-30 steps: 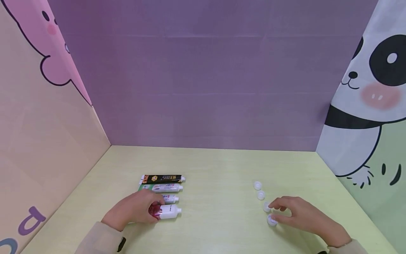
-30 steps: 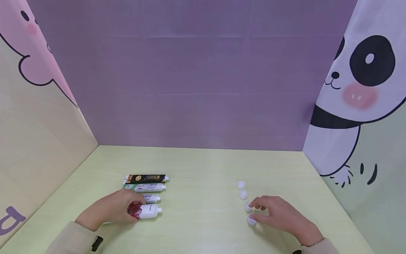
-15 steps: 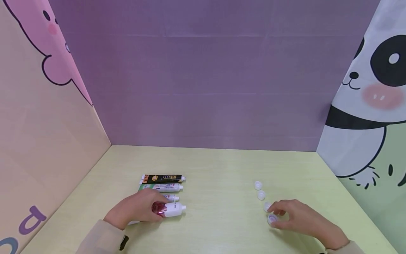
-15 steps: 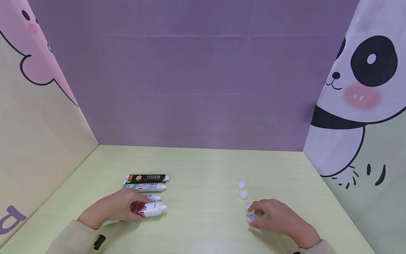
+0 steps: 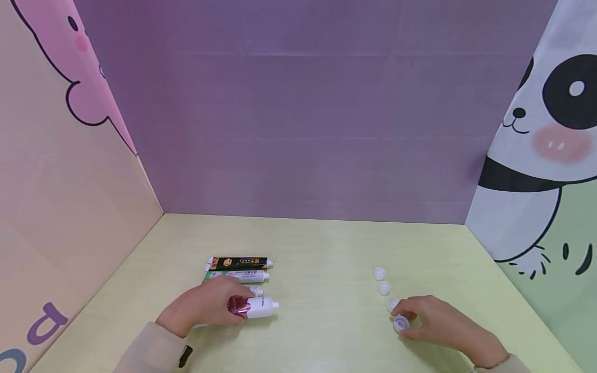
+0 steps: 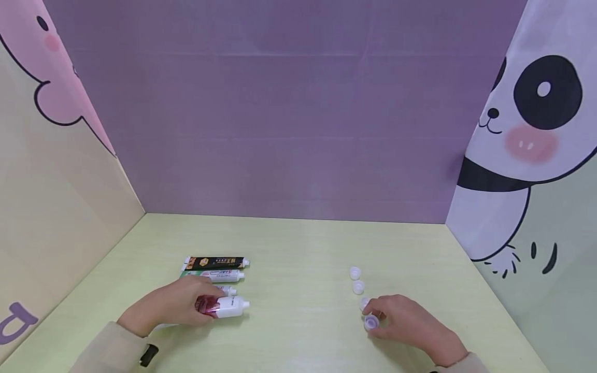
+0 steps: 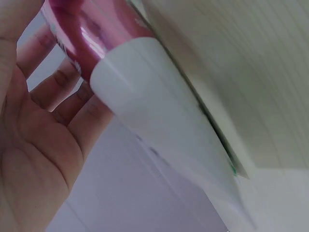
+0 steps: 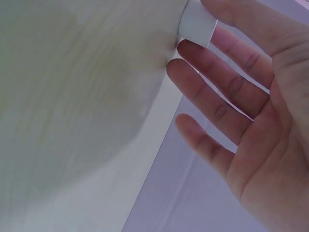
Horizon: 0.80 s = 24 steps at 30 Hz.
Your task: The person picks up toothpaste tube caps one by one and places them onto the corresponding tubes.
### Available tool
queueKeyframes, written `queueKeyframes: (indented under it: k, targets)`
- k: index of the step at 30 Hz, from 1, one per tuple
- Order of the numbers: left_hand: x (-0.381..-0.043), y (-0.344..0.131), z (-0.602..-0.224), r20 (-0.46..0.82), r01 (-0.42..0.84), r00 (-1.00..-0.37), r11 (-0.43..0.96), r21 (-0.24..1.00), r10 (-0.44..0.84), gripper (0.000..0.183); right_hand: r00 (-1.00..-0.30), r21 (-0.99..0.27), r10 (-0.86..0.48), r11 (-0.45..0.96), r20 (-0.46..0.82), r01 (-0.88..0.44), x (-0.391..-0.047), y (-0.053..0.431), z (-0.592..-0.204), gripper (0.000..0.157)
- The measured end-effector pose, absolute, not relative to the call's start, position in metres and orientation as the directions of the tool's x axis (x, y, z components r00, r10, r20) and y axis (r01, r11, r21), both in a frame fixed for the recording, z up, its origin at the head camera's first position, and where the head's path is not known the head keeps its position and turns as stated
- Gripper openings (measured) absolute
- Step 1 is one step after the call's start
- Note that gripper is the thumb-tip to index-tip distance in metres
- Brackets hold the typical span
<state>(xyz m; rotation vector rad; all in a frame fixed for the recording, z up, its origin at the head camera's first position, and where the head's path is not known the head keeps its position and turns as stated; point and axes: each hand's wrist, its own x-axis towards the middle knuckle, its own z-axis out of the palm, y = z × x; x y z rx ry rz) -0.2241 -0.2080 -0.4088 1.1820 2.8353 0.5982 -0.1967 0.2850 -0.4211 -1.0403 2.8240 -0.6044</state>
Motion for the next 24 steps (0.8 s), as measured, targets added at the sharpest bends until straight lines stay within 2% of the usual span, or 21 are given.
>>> queueKeyframes:
  k: [7, 19, 24]
  targets:
    - [-0.224, -0.202, -0.406, 0.155, 0.697, -0.703, 0.629, 0.344, 0.694, 0.029, -0.773, -0.375, -0.632, 0.703, 0.062, -0.604, -0.196, 0.284, -0.419, 0.027]
    - [-0.226, -0.190, -0.405, 0.202, 0.747, -0.654, 0.579, 0.327, 0.729, 0.026, -0.736, -0.317, -0.661, 0.673, 0.148, -0.668, -0.197, 0.280, -0.417, 0.024]
    - [-0.226, -0.186, -0.405, 0.197, 0.744, -0.657, 0.582, 0.328, 0.728, 0.027, -0.724, -0.326, -0.665, 0.655, 0.180, -0.682, -0.197, 0.277, -0.417, 0.022]
